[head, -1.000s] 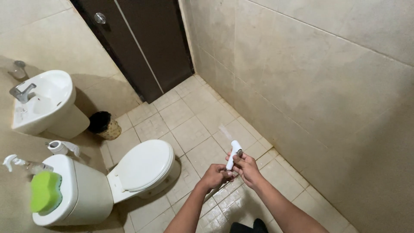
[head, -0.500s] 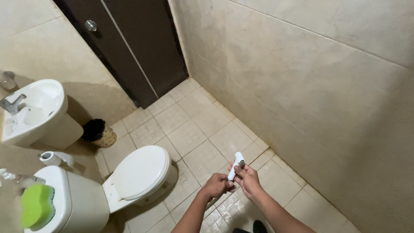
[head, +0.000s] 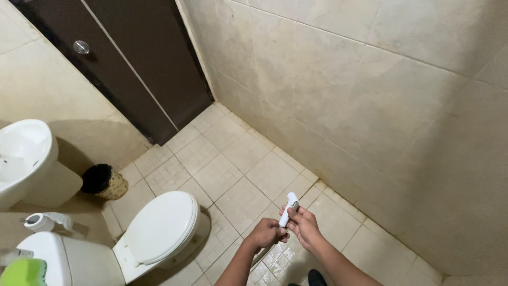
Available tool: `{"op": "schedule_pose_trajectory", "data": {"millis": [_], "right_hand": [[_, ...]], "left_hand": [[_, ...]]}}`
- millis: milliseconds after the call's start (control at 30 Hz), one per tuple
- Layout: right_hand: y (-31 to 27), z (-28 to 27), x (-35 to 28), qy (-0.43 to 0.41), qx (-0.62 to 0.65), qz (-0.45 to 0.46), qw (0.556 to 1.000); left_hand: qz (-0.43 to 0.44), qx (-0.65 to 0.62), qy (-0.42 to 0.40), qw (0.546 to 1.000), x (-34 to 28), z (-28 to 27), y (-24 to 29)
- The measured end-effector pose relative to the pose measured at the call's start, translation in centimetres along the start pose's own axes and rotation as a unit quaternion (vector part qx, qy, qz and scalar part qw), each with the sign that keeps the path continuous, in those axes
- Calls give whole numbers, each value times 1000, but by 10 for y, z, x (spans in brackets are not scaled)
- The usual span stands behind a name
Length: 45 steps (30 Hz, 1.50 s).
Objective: The person scrubs the tiled bathroom floor and a wall ledge using a blue scrub brush. They then use a handheld bidet sprayer to rinse the floor and the brush before continuing to scrub the floor area around the toilet.
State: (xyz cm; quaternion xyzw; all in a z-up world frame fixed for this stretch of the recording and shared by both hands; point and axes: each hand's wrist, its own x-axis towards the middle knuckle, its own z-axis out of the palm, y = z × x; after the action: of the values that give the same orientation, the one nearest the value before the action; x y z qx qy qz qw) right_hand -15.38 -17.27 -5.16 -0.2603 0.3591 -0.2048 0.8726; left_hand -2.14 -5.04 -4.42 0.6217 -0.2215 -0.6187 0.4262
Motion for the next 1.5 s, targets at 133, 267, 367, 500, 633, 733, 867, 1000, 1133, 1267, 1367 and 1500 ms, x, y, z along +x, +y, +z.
{"op": "schedule_pose_trajectory", "data": {"millis": [133,267,367,500,633,733,867,1000,1133,1267,1367,1500], "right_hand": [[-1,3,-7,-38,-16,5,999],[6,18,0,-51,-39,14,998],[13,28,5,-63,-55,28,996],[20,43,3,-85,-72,61,992],[31,54,7,-123,-92,84,985],[40,64,9,-143,-113,94,979],[46,78,14,-168,-126,102,972],[38,96,12,-187,-132,114,967],[35,103,12,-204,-140,121,961],[33,109,9,-212,-145,114,960],[27,113,6,-208,-150,108,961],[27,111,5,-201,-151,94,963]], "left_hand": [[-7,-35,29,999,-12,3,-3],[14,11,54,998,-35,-3,9],[-16,-83,74,994,-48,-6,8],[-25,-79,107,991,-68,-11,1],[-8,-114,138,984,-75,-18,-20],[14,-150,150,977,-82,-24,-32],[28,-149,172,973,-98,-29,-23],[38,-155,192,968,-105,-35,-19],[54,-170,189,966,-111,-36,-15],[65,-163,197,965,-111,-39,-15],[64,-158,198,965,-111,-38,-10],[77,-137,194,968,-108,-39,-7]]}}
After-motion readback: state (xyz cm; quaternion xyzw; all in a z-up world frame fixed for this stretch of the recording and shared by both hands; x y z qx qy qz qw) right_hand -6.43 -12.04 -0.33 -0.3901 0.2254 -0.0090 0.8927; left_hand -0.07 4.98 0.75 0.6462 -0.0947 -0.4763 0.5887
